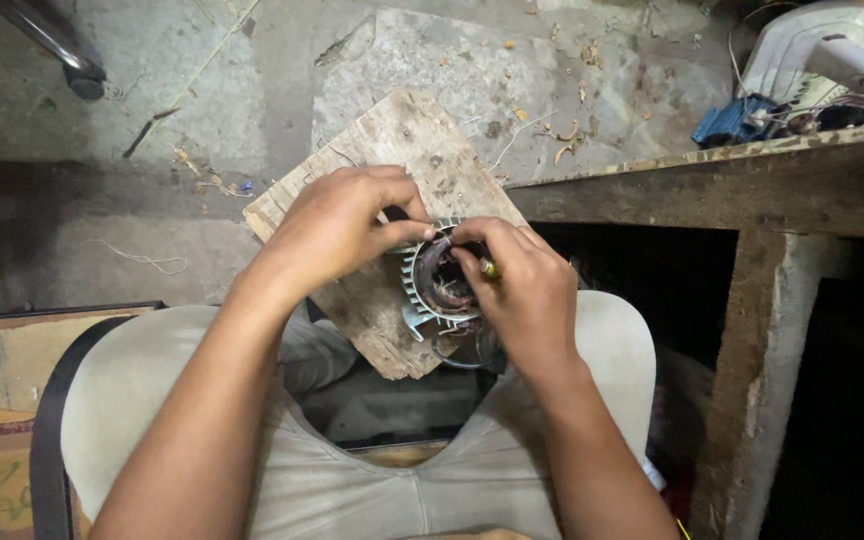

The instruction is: The person sits on the floor and works on a motor stator, using a screwdriver to adjust and arrange copper windings inside the component. The person repeatedly manipulates the wires and uses the tool to press and align them within the stator slots.

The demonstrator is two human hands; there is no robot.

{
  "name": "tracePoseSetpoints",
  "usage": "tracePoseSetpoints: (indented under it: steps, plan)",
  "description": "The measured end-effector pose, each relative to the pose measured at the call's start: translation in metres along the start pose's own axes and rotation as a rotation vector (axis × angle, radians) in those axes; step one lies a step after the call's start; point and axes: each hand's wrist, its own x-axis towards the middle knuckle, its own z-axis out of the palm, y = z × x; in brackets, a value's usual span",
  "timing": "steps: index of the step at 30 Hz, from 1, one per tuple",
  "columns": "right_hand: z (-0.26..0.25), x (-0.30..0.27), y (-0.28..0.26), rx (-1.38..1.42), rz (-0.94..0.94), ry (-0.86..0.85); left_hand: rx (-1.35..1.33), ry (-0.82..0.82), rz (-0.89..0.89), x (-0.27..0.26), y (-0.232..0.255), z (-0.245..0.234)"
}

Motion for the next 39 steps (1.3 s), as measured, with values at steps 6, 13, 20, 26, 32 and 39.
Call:
tracePoseSetpoints:
  steps: [6, 13, 20, 26, 32, 39]
  plan:
    - [0.002, 0.001, 0.004, 0.044, -0.013, 0.031, -0.039, 0.097, 0.1, 0.0, -0.006, 0.01]
    - [-0.008, -0.002, 0.002, -0.009, 0.051, -0.004, -0.089, 0.009, 0.149, -0.001, -0.01, 0.004]
    - [0.003, -0.015, -0.011, -0.247, 0.196, -0.097, -0.026, -0.035, 0.028, -0.002, -0.008, 0.003]
    - [0.015, -0.015, -0.018, -0.32, 0.189, -0.053, 0.051, 0.031, 0.12, 0.002, -0.012, 0.017]
    - [0.015, -0.017, -0.02, -0.289, 0.2, -0.088, 0.045, 0.164, 0.218, 0.007, -0.002, 0.023]
    - [0.023, -0.017, -0.017, -0.303, 0.146, -0.028, -0.212, 0.277, 0.118, 0.007, 0.006, 0.018]
